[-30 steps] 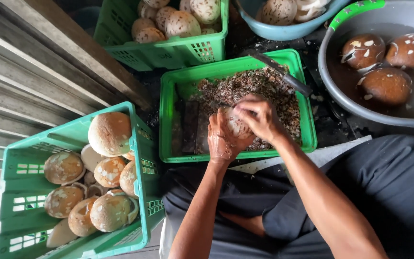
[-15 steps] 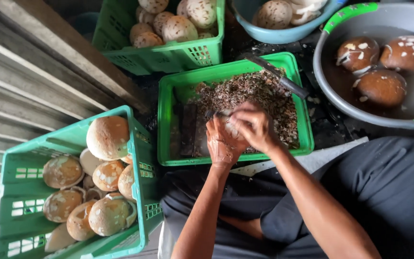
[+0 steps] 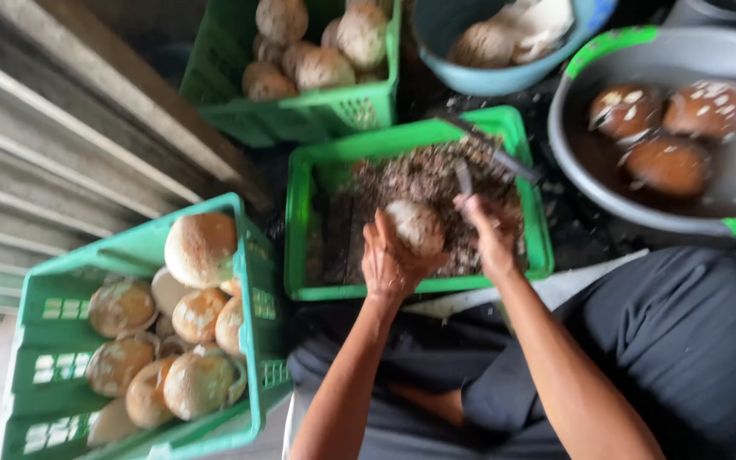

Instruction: The person sits on the floor and uses a knife to peel the husk off a coconut. They hold the coconut in one hand and scrape away the outer layer with the knife, depositing the debris into a green tray. The peeled coconut is not shown being moved to a final location.

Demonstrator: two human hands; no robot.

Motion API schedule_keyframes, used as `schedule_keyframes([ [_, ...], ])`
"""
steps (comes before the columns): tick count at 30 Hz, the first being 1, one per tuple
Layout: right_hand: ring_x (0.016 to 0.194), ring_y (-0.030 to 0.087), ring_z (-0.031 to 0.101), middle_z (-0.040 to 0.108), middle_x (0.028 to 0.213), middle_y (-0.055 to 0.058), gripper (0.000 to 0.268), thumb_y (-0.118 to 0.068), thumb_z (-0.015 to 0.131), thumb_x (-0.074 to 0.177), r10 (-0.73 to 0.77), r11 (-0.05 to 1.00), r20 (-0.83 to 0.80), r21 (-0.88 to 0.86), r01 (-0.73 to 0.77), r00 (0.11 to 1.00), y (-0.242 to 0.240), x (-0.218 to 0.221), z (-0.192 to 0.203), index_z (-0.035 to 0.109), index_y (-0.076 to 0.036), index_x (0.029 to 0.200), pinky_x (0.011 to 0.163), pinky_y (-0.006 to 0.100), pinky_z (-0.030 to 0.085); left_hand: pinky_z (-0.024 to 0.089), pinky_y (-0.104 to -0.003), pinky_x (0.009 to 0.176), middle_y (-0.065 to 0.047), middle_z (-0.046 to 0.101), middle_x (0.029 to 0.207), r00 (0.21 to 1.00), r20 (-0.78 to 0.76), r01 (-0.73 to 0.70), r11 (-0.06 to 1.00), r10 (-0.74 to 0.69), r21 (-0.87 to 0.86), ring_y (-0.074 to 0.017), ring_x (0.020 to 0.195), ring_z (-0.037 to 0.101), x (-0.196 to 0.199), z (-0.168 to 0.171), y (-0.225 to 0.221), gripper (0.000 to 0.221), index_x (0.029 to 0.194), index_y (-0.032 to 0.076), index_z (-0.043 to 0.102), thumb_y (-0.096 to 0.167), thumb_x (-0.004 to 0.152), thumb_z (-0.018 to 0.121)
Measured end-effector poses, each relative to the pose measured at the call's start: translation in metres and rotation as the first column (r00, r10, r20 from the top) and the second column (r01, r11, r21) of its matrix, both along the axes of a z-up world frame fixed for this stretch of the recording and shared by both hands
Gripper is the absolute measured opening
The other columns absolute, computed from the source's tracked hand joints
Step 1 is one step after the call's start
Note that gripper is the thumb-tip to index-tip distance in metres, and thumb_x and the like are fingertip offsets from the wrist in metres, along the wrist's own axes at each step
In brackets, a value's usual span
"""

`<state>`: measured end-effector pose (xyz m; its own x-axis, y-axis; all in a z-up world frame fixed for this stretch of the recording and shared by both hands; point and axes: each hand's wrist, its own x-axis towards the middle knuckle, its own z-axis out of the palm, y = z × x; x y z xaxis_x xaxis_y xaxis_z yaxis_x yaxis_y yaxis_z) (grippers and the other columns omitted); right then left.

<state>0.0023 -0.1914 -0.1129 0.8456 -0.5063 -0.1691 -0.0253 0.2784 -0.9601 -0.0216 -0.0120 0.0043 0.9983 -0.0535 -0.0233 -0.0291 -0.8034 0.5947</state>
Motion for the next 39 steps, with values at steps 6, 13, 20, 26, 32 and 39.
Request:
schedule_keyframes([
  [6, 0.09, 0.007, 0.06, 0.075, 0.105, -0.003, 0.019, -0.041, 0.069, 0.098, -0.064, 0.997, 0.021, 0.032, 0.064, 0.998, 0.012, -0.025, 0.049, 0.075, -0.025, 0.107, 0.057, 0.021, 0.045, 0.055, -0.062, 0.088, -0.029, 0.045, 0.133, 0.959, 0.256, 0.128, 0.992, -0.124, -0.001, -0.0524, 0.11, 0.058, 0.009, -0.008, -0.003, 0.135, 0.154, 0.005, 0.029, 0.04, 0.041, 0.096],
  [13, 0.087, 0.009, 0.058, 0.072, 0.095, -0.004, 0.011, -0.035, 0.069, 0.101, -0.004, 0.993, -0.018, -0.116, 0.002, 1.0, 0.011, -0.028, 0.045, 0.075, -0.025, 0.103, 0.059, 0.023, 0.049, 0.052, -0.054, 0.102, -0.011, 0.058, 0.126, 0.996, -0.089, -0.036, 0.97, 0.015, -0.24, -0.0379, 0.117, 0.065, 0.008, 0.005, 0.003, 0.115, 0.14, 0.026, 0.044, 0.052, 0.038, 0.091],
  [20, 0.099, 0.017, 0.063, 0.069, 0.108, -0.002, 0.01, -0.027, 0.071, 0.092, 0.498, 0.406, 0.318, -0.908, 0.108, 0.807, 0.031, -0.018, 0.087, 0.078, -0.022, 0.097, 0.086, 0.031, 0.055, 0.054, -0.054, 0.1, -0.016, 0.06, 0.125, 1.0, -0.014, -0.017, 0.972, 0.014, -0.236, -0.0411, 0.114, 0.066, 0.015, -0.015, -0.002, 0.101, 0.14, 0.02, 0.042, 0.05, 0.054, 0.087],
  [26, 0.089, 0.028, 0.066, 0.071, 0.097, 0.007, 0.016, -0.028, 0.069, 0.096, 0.591, 0.411, 0.248, -0.912, -0.022, 0.767, 0.036, 0.003, 0.11, 0.077, -0.014, 0.095, 0.077, 0.039, 0.056, 0.055, -0.054, 0.098, -0.017, 0.059, 0.121, 0.997, 0.083, 0.032, 0.951, -0.007, -0.307, -0.0431, 0.114, 0.065, 0.014, -0.024, -0.005, 0.113, 0.141, 0.015, 0.042, 0.051, 0.045, 0.09],
  [32, 0.088, 0.032, 0.067, 0.07, 0.095, 0.01, 0.019, -0.026, 0.067, 0.097, 0.655, 0.406, 0.207, -0.908, -0.108, 0.727, 0.018, 0.033, 0.097, 0.075, -0.01, 0.091, 0.077, 0.042, 0.056, 0.056, -0.057, 0.095, -0.017, 0.058, 0.121, 0.998, 0.069, 0.029, 0.947, -0.008, -0.319, -0.0431, 0.112, 0.065, 0.002, -0.001, 0.001, 0.113, 0.143, 0.016, 0.042, 0.052, 0.047, 0.088],
  [39, 0.088, 0.04, 0.068, 0.071, 0.095, 0.018, 0.023, -0.025, 0.071, 0.095, 0.598, 0.418, 0.12, -0.891, -0.18, 0.792, 0.005, 0.035, 0.108, 0.074, -0.003, 0.093, 0.076, 0.049, 0.055, 0.054, -0.059, 0.097, -0.021, 0.056, 0.124, 0.997, 0.079, 0.053, 0.936, -0.027, -0.347, -0.0447, 0.115, 0.063, 0.0, 0.0, 0.005, 0.12, 0.15, 0.012, 0.038, 0.046, 0.048, 0.092],
])
